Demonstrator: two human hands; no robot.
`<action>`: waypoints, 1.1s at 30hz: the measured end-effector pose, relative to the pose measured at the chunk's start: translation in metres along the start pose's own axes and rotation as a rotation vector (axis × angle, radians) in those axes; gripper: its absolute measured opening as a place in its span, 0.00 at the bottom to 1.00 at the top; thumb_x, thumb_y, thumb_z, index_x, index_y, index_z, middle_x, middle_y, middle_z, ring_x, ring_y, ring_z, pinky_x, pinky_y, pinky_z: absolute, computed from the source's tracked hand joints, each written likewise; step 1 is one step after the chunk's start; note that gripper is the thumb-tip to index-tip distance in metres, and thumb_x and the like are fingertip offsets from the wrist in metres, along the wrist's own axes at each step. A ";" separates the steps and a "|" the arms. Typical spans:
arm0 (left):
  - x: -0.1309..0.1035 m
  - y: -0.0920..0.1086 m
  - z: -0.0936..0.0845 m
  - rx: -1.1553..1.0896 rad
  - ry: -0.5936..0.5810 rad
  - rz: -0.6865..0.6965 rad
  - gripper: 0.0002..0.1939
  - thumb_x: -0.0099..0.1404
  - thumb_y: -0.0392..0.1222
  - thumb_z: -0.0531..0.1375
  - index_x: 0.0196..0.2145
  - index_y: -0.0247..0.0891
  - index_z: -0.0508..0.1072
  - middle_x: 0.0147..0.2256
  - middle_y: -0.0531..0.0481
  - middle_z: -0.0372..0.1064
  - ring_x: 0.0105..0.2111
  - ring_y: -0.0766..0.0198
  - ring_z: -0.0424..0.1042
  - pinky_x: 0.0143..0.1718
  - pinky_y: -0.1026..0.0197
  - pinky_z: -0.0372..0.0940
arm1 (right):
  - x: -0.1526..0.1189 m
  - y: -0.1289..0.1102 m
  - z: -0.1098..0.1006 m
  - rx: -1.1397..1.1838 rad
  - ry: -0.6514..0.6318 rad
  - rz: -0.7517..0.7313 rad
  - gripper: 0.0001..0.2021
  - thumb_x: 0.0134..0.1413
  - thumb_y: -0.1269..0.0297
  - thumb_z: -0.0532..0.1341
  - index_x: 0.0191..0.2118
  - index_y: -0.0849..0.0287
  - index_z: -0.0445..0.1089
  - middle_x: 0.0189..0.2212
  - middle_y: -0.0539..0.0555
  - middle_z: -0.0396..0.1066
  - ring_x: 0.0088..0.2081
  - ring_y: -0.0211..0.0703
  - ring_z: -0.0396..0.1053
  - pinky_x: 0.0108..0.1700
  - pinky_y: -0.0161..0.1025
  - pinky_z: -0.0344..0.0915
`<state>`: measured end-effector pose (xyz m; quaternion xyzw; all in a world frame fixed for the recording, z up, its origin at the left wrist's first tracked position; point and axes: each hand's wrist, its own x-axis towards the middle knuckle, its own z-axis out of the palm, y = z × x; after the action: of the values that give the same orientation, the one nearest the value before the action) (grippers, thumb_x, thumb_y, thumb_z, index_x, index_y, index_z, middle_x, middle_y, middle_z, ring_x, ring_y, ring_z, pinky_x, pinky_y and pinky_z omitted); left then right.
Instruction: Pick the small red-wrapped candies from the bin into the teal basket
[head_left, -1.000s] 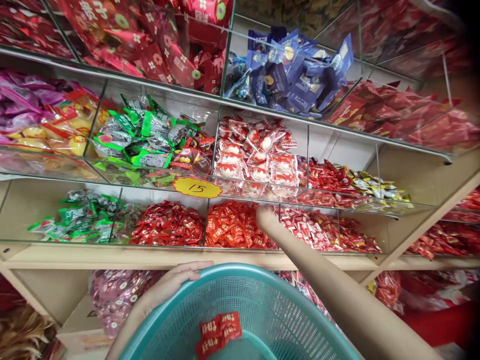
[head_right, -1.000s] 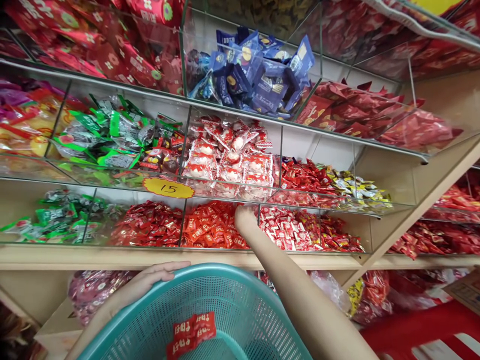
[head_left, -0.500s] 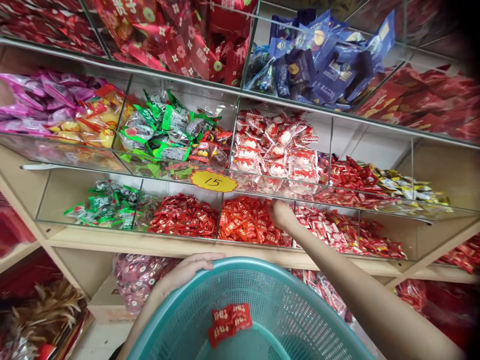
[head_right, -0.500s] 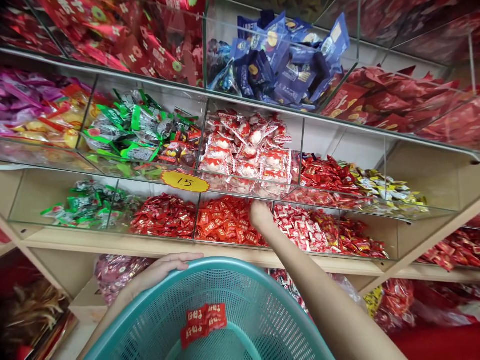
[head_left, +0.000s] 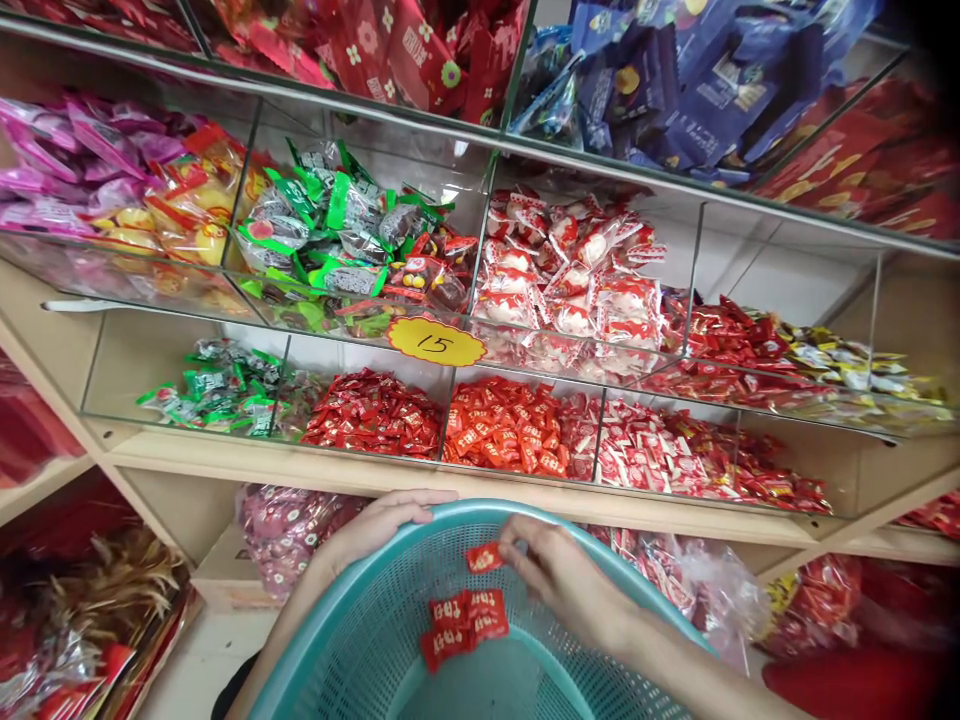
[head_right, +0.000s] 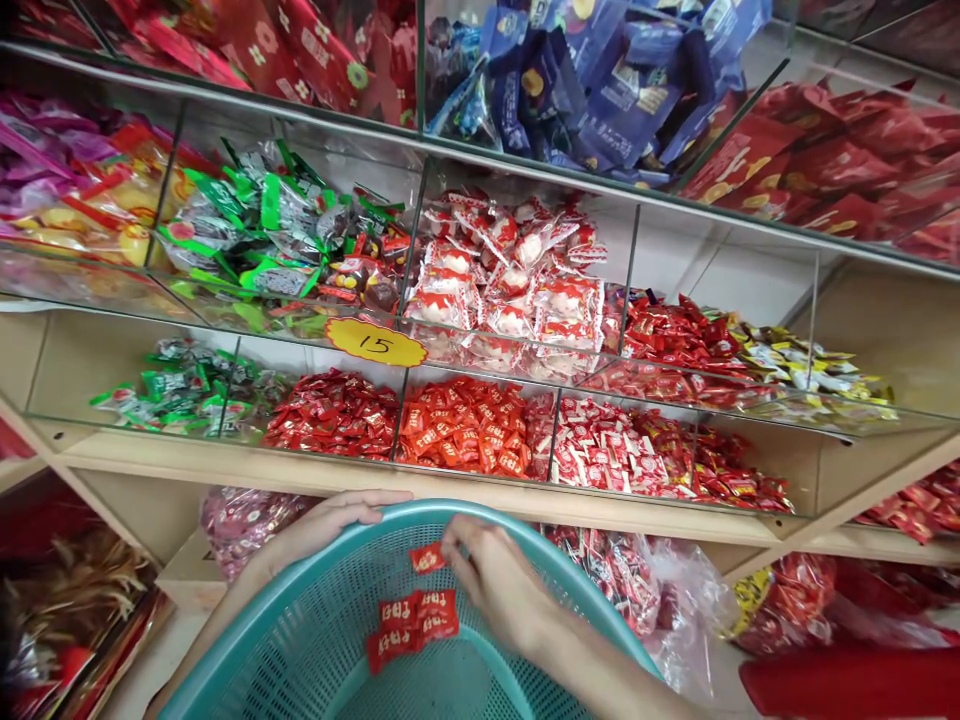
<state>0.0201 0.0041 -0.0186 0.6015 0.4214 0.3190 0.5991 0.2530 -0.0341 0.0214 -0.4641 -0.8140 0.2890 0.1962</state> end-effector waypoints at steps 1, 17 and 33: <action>0.000 0.000 0.000 0.006 0.000 -0.003 0.21 0.52 0.36 0.53 0.46 0.43 0.67 0.48 0.57 0.65 0.51 0.59 0.58 0.55 0.58 0.46 | 0.003 0.005 0.010 0.064 -0.047 0.025 0.10 0.53 0.61 0.48 0.28 0.59 0.61 0.17 0.46 0.60 0.19 0.31 0.59 0.22 0.28 0.53; 0.003 -0.003 -0.002 0.026 -0.009 0.019 0.20 0.53 0.38 0.53 0.45 0.44 0.67 0.49 0.57 0.64 0.51 0.60 0.58 0.55 0.59 0.47 | 0.028 0.037 0.071 0.743 -0.192 0.538 0.08 0.39 0.63 0.57 0.24 0.62 0.61 0.08 0.43 0.58 0.11 0.28 0.53 0.13 0.26 0.48; 0.003 -0.003 -0.003 -0.017 0.004 0.001 0.19 0.53 0.39 0.54 0.44 0.44 0.69 0.48 0.56 0.65 0.51 0.60 0.59 0.54 0.60 0.48 | 0.032 0.003 0.022 -0.010 0.051 0.008 0.15 0.50 0.57 0.52 0.20 0.62 0.61 0.15 0.46 0.59 0.18 0.30 0.56 0.20 0.28 0.51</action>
<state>0.0179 0.0080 -0.0222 0.5959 0.4194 0.3241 0.6032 0.2257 -0.0115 0.0045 -0.4755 -0.8083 0.2740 0.2134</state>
